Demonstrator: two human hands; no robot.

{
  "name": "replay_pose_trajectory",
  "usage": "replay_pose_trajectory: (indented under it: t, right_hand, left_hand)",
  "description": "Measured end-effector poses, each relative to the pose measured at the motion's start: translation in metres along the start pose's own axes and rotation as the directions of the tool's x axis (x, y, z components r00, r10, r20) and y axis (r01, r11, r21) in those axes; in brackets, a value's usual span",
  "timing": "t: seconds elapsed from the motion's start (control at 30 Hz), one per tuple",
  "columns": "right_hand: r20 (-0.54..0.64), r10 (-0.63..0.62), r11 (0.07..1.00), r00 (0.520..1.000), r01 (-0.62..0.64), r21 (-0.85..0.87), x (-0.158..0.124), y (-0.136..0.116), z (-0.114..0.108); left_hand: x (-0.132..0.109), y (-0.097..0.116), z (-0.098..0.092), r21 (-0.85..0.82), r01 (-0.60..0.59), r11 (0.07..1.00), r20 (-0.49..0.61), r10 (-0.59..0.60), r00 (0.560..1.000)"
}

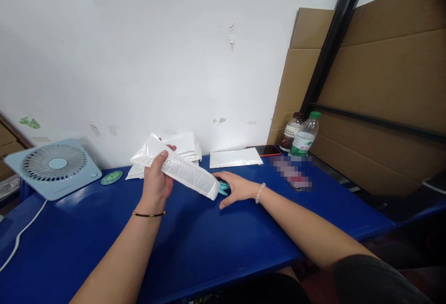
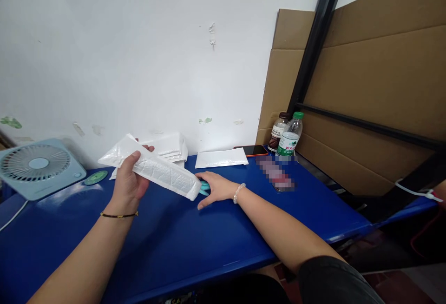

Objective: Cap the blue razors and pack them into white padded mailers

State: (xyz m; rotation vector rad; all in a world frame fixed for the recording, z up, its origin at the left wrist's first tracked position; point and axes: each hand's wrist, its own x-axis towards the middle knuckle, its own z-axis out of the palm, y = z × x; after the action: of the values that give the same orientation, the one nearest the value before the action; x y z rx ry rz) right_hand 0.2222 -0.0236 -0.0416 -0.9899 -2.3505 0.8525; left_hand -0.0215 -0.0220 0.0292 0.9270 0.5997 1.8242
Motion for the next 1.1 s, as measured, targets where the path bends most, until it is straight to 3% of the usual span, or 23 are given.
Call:
replay_pose_trajectory:
  t: [0.17,0.37,0.5,0.6,0.67,0.7,0.73,0.77,0.83,0.87,0.93,1.0,1.1]
  right_hand:
    - [-0.156,-0.037,0.959,0.987,-0.008,-0.284,0.014,-0.008,0.027]
    - [-0.118,-0.121,0.931,0.986,0.071,-0.359,0.017,-0.004,0.029]
    - [-0.048,-0.149,0.917,0.988,0.12,-0.38,0.014,0.002,0.026]
    - [0.015,-0.141,0.905,0.99,0.135,-0.404,0.009,0.004,0.023]
    - [0.045,-0.125,0.902,0.991,0.133,-0.412,0.002,0.004,0.021]
    - [0.058,-0.122,0.902,0.991,0.135,-0.411,-0.003,0.003,0.021]
    - [0.068,-0.123,0.902,0.99,0.141,-0.407,-0.008,0.001,0.02]
    - [0.078,-0.128,0.904,0.989,0.149,-0.402,-0.013,0.0,0.02]
    - [0.092,-0.136,0.906,0.986,0.162,-0.391,-0.023,-0.004,0.02]
    - [0.094,-0.138,0.908,0.986,0.164,-0.386,-0.026,-0.006,0.02]
    - [0.084,-0.14,0.913,0.987,0.161,-0.375,-0.03,-0.009,0.019]
    - [0.034,-0.145,0.922,0.989,0.148,-0.359,-0.029,-0.01,0.015]
    - [-0.148,-0.136,0.945,0.98,0.084,-0.316,-0.025,-0.004,0.002]
  left_hand:
    - [0.002,0.033,0.006,0.087,-0.057,0.995,-0.007,0.058,0.998]
    - [-0.005,0.081,0.012,0.259,-0.102,0.96,-0.069,0.124,0.99]
    - [-0.015,0.109,0.008,0.496,-0.297,0.816,0.088,0.293,0.952]
    - [-0.009,0.11,-0.003,0.676,-0.399,0.62,0.228,0.339,0.913]
    - [0.002,0.095,-0.015,0.853,-0.382,0.356,0.289,0.288,0.913]
    - [0.008,0.084,-0.021,0.929,-0.326,0.175,0.298,0.167,0.94]
    - [0.014,0.072,-0.028,0.96,-0.28,0.008,0.28,-0.033,0.959]
    - [0.018,0.059,-0.035,0.952,-0.275,-0.132,0.241,-0.23,0.943]
    - [0.022,0.036,-0.046,0.883,-0.356,-0.307,0.142,-0.548,0.824]
    - [0.022,0.027,-0.05,0.862,-0.367,-0.351,0.074,-0.628,0.775]
    - [0.018,0.014,-0.053,0.856,-0.403,-0.323,0.067,-0.704,0.707]
    - [0.01,0.006,-0.048,0.878,-0.428,-0.217,0.16,-0.708,0.688]
    - [-0.003,-0.008,-0.034,0.892,-0.452,-0.021,0.316,-0.685,0.656]
